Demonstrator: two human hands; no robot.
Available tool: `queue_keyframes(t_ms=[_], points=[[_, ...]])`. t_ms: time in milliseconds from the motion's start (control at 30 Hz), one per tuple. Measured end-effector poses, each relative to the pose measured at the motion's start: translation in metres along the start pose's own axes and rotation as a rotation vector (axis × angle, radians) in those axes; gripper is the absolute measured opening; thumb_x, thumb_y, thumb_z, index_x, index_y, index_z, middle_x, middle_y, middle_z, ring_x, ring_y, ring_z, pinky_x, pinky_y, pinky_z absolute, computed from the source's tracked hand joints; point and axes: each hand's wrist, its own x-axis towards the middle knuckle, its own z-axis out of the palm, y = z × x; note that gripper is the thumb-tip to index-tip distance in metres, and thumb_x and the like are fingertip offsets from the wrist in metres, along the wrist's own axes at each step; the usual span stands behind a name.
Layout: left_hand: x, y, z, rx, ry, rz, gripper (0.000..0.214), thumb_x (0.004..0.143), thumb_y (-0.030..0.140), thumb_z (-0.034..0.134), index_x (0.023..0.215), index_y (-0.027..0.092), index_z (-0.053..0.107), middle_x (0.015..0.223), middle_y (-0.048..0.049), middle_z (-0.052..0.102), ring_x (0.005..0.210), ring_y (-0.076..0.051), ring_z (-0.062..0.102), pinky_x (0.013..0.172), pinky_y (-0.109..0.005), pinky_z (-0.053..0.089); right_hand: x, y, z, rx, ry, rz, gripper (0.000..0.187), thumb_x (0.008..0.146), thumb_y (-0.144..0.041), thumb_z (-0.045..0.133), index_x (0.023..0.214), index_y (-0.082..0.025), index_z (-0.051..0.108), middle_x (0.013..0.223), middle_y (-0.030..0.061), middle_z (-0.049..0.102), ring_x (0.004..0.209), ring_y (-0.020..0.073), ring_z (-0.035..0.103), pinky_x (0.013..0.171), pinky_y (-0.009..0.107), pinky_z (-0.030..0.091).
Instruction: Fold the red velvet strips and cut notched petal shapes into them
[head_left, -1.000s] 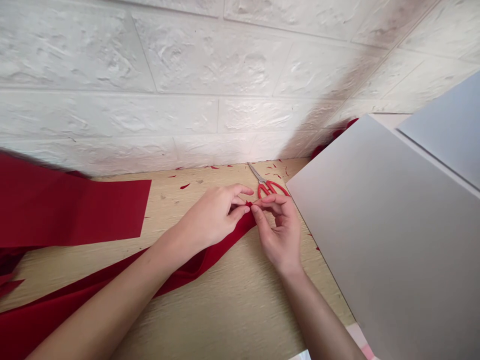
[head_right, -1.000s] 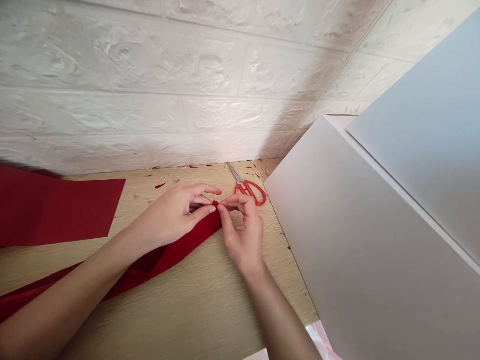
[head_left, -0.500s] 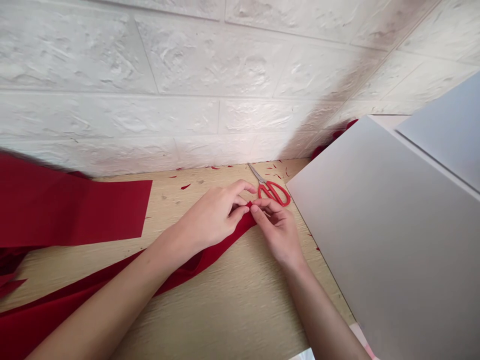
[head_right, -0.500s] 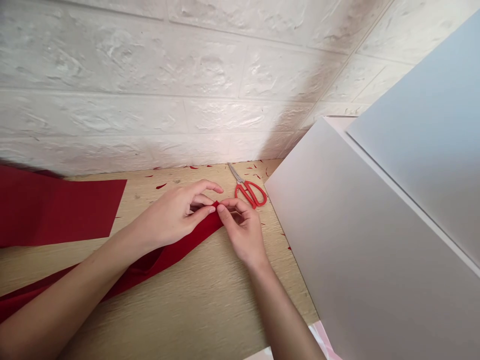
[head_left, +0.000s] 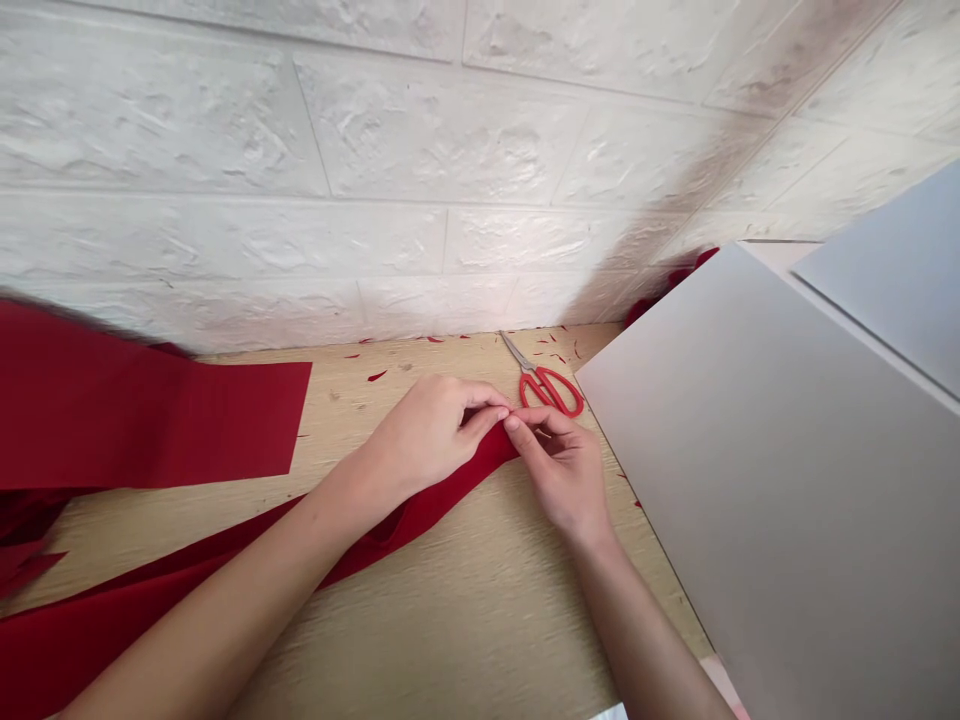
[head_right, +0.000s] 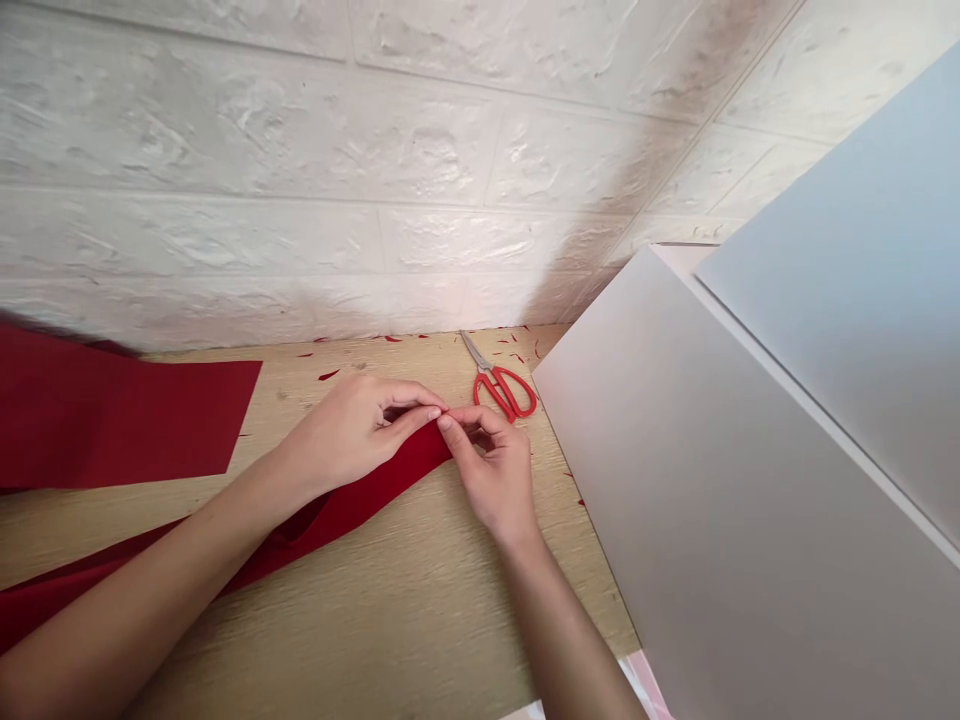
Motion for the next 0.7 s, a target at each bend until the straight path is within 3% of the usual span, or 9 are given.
queue_keyframes(t_ms=[300, 600, 700], points=[[0.002, -0.006, -0.012, 0.036, 0.143, -0.118, 0.024, 0.093, 0.028, 0.054, 0.085, 0.019, 0.074, 0.081, -0.0001, 0.077, 0.062, -0.014, 0.062, 0.06, -0.027, 0.042, -0.002, 0.003, -0.001, -0.149, -0.06, -0.058, 0.018, 0.087, -0.036, 0.069, 0.096, -0.021, 0.073, 0.087, 0.0046, 0.075, 0.074, 0.0175, 0.069, 0.073, 0.031, 0.056], [0.002, -0.005, -0.023, 0.096, 0.089, -0.135, 0.026, 0.093, 0.031, 0.052, 0.086, 0.02, 0.074, 0.088, -0.0017, 0.078, 0.073, -0.018, 0.067, 0.066, -0.03, 0.046, -0.001, 0.002, 0.001, -0.162, -0.068, -0.023, 0.022, 0.087, -0.04, 0.067, 0.077, -0.021, 0.069, 0.064, 0.0, 0.064, 0.058, 0.0145, 0.058, 0.057, 0.027, 0.048], [0.002, -0.005, -0.03, 0.089, 0.137, -0.153, 0.023, 0.093, 0.027, 0.053, 0.085, 0.019, 0.073, 0.085, -0.002, 0.078, 0.074, -0.017, 0.068, 0.072, -0.03, 0.049, 0.0, 0.002, -0.003, -0.134, -0.09, 0.031, 0.026, 0.085, -0.043, 0.069, 0.075, -0.02, 0.068, 0.062, 0.0, 0.063, 0.055, 0.0138, 0.056, 0.054, 0.027, 0.046]])
